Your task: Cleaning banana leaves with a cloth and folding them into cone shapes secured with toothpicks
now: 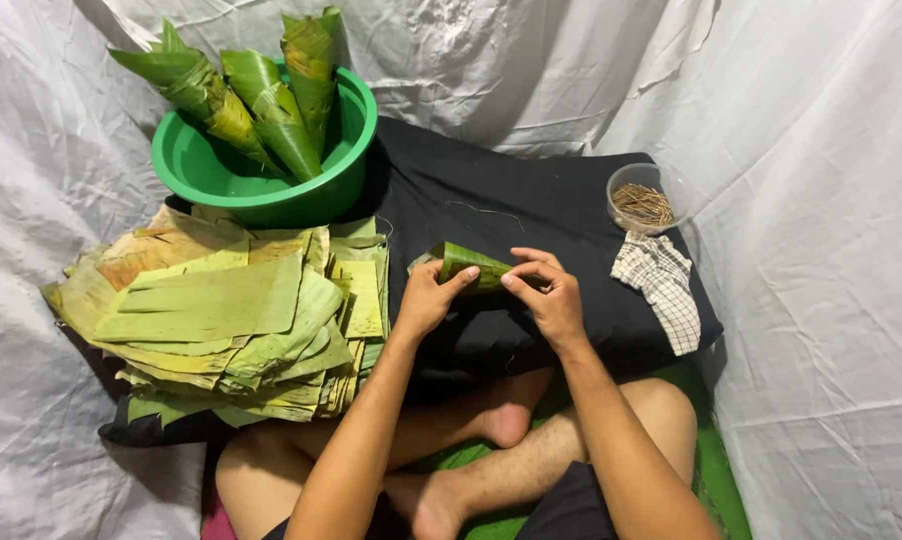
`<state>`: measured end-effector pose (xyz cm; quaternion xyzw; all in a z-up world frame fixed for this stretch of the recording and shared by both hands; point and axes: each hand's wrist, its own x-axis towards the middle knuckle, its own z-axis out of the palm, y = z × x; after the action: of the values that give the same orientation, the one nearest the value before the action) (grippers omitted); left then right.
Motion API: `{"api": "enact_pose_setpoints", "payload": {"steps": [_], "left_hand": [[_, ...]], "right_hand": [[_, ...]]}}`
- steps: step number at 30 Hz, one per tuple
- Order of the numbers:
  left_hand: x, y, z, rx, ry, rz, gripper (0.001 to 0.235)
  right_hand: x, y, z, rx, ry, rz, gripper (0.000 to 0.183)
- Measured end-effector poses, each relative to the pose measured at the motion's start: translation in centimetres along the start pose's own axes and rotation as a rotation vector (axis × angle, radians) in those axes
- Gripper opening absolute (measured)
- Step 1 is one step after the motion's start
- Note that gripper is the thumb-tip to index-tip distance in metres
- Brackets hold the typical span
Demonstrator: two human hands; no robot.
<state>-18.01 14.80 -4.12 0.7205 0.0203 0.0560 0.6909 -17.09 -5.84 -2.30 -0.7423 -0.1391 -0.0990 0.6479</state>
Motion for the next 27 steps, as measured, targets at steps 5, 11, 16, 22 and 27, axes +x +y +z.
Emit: {"api": "enact_pose_setpoints", "payload": {"steps": [5,11,16,22,27], "left_hand": [[0.1,-0.5,0.1,-0.008,0.01,-0.009,0.018],[-0.1,0.3,0.0,-0.022,0.01,-0.035,0.019],[0.3,-1.2,0.3,-0.081,0.005,-0.045,0.019],[0.4,-1.3,0.4,-0.015,0.005,0.008,0.02],[-0.1,-0.5,0.4,0.015,0.029,0.032,0.018]], "right_hand": [[-0.6,-1.2,0.3,-0.314,0.114,-0.228,0.01],[-0.5,-1.9,0.3,-0.508,0.059,-0.381,0.01],[-0.5,-2.4,0.5,-0.493,-0.005,-0.416,0.014],[-0.5,-3.3,0.6,-0.547,-0.044,-0.393,0.01],[-0.3,-2.7,0.9,-0.645,-0.059,-0.38,0.009]]}}
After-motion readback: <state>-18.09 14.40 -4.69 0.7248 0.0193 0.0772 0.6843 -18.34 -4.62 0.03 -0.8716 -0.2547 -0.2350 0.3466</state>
